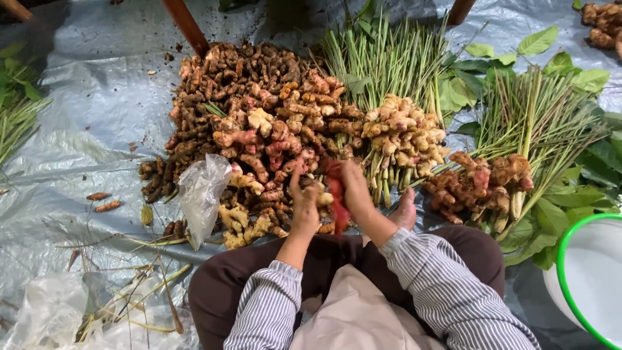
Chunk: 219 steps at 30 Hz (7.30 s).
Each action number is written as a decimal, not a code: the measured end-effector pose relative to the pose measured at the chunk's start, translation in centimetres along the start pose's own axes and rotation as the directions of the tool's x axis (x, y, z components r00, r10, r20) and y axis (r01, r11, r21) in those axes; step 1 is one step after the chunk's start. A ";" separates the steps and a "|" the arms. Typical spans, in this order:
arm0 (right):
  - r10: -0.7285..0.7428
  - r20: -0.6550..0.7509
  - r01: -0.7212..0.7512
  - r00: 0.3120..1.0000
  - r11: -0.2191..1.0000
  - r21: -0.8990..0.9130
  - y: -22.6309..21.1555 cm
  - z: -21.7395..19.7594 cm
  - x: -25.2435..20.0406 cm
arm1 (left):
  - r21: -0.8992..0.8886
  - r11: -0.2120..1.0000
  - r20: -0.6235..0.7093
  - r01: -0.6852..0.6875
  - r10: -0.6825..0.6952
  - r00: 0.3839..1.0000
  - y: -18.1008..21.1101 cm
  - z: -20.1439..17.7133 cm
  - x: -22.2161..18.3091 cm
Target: A person sits on the floor trimming and sorting lemongrass stalks and ginger roots on a tarp.
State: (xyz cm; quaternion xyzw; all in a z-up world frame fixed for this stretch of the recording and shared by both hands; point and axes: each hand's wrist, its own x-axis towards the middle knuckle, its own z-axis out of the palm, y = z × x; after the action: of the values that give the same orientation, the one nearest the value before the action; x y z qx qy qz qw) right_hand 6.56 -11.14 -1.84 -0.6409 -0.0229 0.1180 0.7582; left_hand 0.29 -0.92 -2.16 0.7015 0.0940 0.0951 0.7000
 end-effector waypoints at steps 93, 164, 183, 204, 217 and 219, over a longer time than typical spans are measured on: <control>0.250 -0.111 -0.249 0.962 0.968 0.024 -9.2 -11.9 8.5 | -0.674 0.560 0.051 0.482 -0.615 0.787 -1.4 10.0 8.6; 0.196 -0.079 -0.125 0.978 0.838 0.532 -18.8 -8.1 -2.2 | 0.428 0.899 0.292 0.098 -0.240 0.926 5.9 -0.6 0.1; -0.048 -0.250 0.144 0.967 0.913 0.381 -26.9 -2.4 27.2 | 0.498 0.791 0.306 -0.354 0.221 0.926 3.6 -2.5 14.8; -0.338 -0.432 -0.053 0.836 0.733 -0.678 -24.7 -10.7 55.7 | 0.360 0.906 -0.004 -0.224 0.242 0.970 2.9 -3.3 15.9; -0.516 -0.056 0.079 0.855 0.236 -0.969 -23.4 -22.6 56.2 | 0.311 0.939 -0.013 -0.146 0.158 0.987 3.0 -2.7 16.2; -0.544 -0.009 0.117 0.839 0.196 -0.974 -22.9 -26.8 55.3 | 0.310 0.944 -0.030 -0.116 0.131 0.991 2.7 -2.8 16.1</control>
State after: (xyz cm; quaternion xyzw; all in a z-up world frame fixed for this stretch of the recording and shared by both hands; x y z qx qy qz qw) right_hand 68.69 -29.00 9.29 -0.9491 -0.0921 -0.2063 0.2193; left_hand 15.02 6.06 0.60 0.8038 0.0811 0.1404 0.5724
